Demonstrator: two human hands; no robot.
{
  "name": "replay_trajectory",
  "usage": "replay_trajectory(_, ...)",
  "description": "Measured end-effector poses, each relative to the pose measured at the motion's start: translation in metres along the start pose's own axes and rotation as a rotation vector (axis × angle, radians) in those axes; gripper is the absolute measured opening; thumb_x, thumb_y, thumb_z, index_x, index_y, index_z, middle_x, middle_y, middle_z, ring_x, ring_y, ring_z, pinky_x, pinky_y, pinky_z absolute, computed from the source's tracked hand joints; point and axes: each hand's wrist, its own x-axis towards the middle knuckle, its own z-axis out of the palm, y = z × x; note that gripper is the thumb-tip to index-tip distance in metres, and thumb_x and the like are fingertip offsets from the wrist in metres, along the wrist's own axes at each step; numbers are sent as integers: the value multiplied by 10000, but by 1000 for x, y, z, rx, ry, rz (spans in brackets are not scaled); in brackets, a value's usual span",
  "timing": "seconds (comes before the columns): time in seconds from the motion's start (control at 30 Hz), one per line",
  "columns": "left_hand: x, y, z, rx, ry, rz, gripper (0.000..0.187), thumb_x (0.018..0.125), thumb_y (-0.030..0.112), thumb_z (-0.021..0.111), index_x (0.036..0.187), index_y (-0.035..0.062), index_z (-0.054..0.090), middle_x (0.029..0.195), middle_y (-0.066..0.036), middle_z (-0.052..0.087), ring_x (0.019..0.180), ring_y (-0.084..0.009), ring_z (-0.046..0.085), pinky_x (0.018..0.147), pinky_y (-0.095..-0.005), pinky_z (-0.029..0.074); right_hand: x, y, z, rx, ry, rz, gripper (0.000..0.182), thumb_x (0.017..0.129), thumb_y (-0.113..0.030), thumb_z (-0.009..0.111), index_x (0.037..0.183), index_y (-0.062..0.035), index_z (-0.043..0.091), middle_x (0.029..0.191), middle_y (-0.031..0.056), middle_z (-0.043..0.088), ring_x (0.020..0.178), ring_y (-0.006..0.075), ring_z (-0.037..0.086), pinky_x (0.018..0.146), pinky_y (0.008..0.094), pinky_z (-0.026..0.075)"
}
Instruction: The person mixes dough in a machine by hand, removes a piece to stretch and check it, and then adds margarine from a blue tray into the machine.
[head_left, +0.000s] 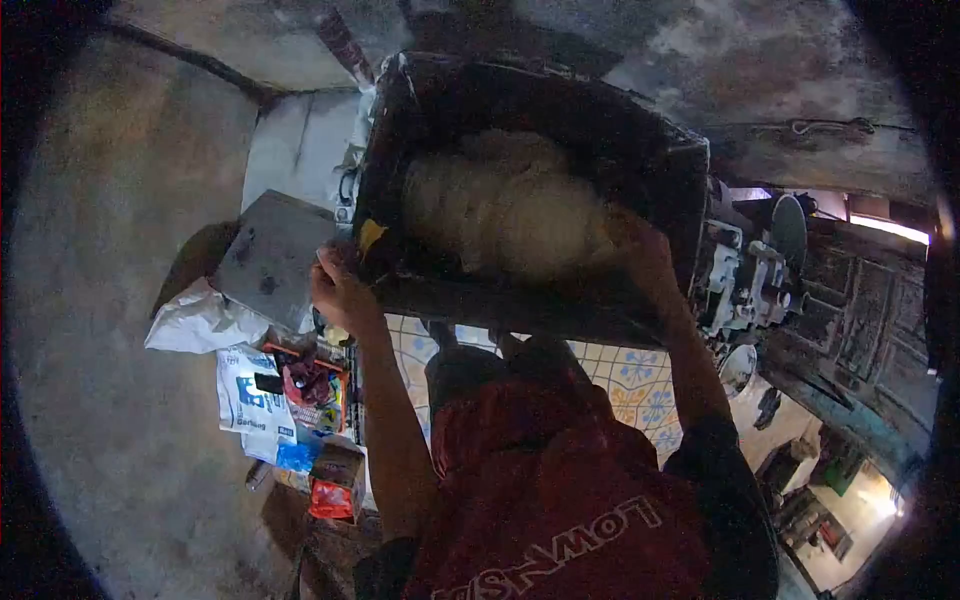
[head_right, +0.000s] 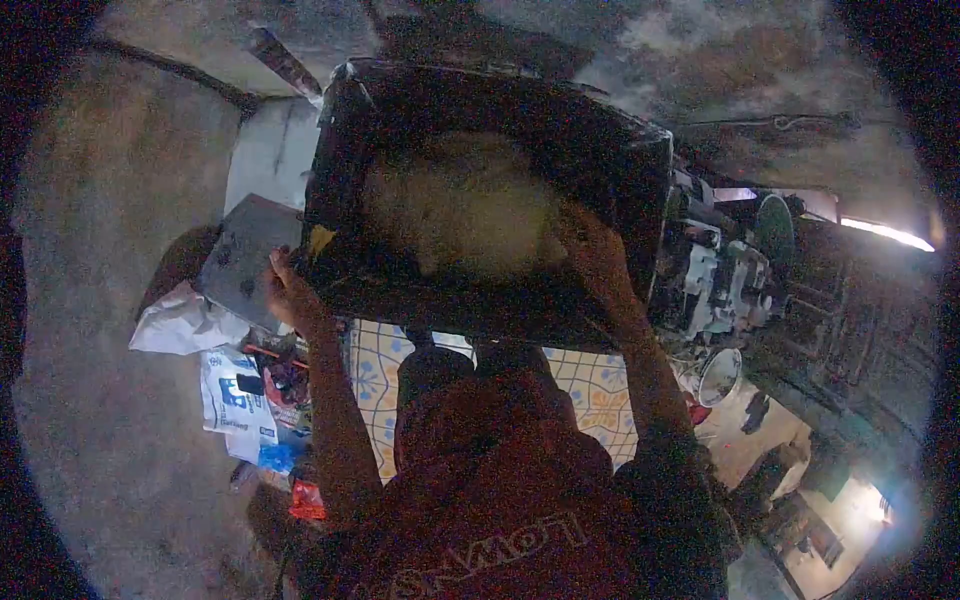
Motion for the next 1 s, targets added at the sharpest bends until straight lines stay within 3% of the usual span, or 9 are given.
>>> replay_trajectory(0.03, -2, 7, 0, 68, 10, -6, 427, 947, 344, 492, 816, -37, 632, 697, -74, 606, 643, -139, 522, 625, -298, 436, 2, 0, 1, 5, 9, -10, 368, 881, -273, 597, 1189, -71, 577, 1139, 151, 619, 1029, 280, 615, 848, 393, 498)
replay_trajectory(0.13, -6, 13, 3, -133, 14, 42, 416, 941, 333, 506, 808, -42, 627, 701, -77, 611, 643, -138, 533, 618, -298, 436, 12, -1, 8, 117, -27, 42, 374, 875, -278, 606, 1183, -66, 579, 1121, 157, 625, 1018, 273, 619, 849, 378, 494)
replay_trajectory(0.23, -2, -5, 6, -281, 0, -42, 402, 935, 319, 522, 806, -48, 625, 720, -78, 619, 646, -141, 535, 618, -300, 440, 18, -26, 19, 137, -73, 59, 369, 861, -261, 615, 1188, -92, 584, 1083, 156, 640, 970, 267, 629, 836, 361, 484)
replay_trajectory(0.37, -4, 9, 3, -106, 16, -14, 388, 930, 305, 530, 834, -56, 633, 749, -78, 630, 669, -146, 539, 637, -294, 443, 30, -30, 33, 31, -84, -63, 375, 855, -255, 617, 1197, -105, 583, 1048, 149, 653, 915, 257, 642, 800, 354, 486)
replay_trajectory(0.47, 0, -6, 4, -156, 26, -24, 376, 928, 294, 528, 863, -59, 640, 756, -92, 638, 683, -154, 548, 660, -304, 449, 36, -44, 27, 55, -118, 69, 385, 847, -261, 625, 1197, -105, 584, 1056, 146, 653, 921, 241, 640, 804, 354, 487)
replay_trajectory(0.67, 2, -14, 6, -221, 1, -53, 365, 927, 291, 528, 874, -51, 643, 768, -95, 648, 698, -158, 569, 680, -314, 457, 47, -28, 29, -50, -75, 10, 385, 872, -296, 599, 1197, -90, 580, 1103, 142, 637, 952, 258, 635, 826, 363, 488)
replay_trajectory(0.77, 1, -7, 5, -259, -22, -115, 360, 930, 288, 528, 885, -52, 639, 786, -98, 654, 708, -157, 576, 685, -310, 457, 47, -29, 38, 23, -105, 55, 460, 886, -402, 549, 1232, -99, 549, 1089, 173, 635, 992, 326, 618, 879, 405, 474)
replay_trajectory(0.87, 0, -4, 4, -228, -24, -60, 358, 931, 287, 533, 891, -55, 632, 794, -93, 653, 701, -144, 566, 673, -298, 453, 51, -50, 50, -7, -165, -15, 476, 901, -402, 523, 1259, -89, 518, 1217, 188, 560, 1115, 342, 544, 952, 406, 428)
replay_trajectory(1.0, 2, -15, 7, -263, 0, -76, 346, 925, 275, 553, 879, -60, 625, 786, -82, 640, 687, -129, 549, 657, -280, 444, 50, -59, 111, -197, -191, -301, 552, 889, -400, 536, 1311, -54, 448, 1336, 186, 450, 1224, 354, 434, 1035, 432, 327)
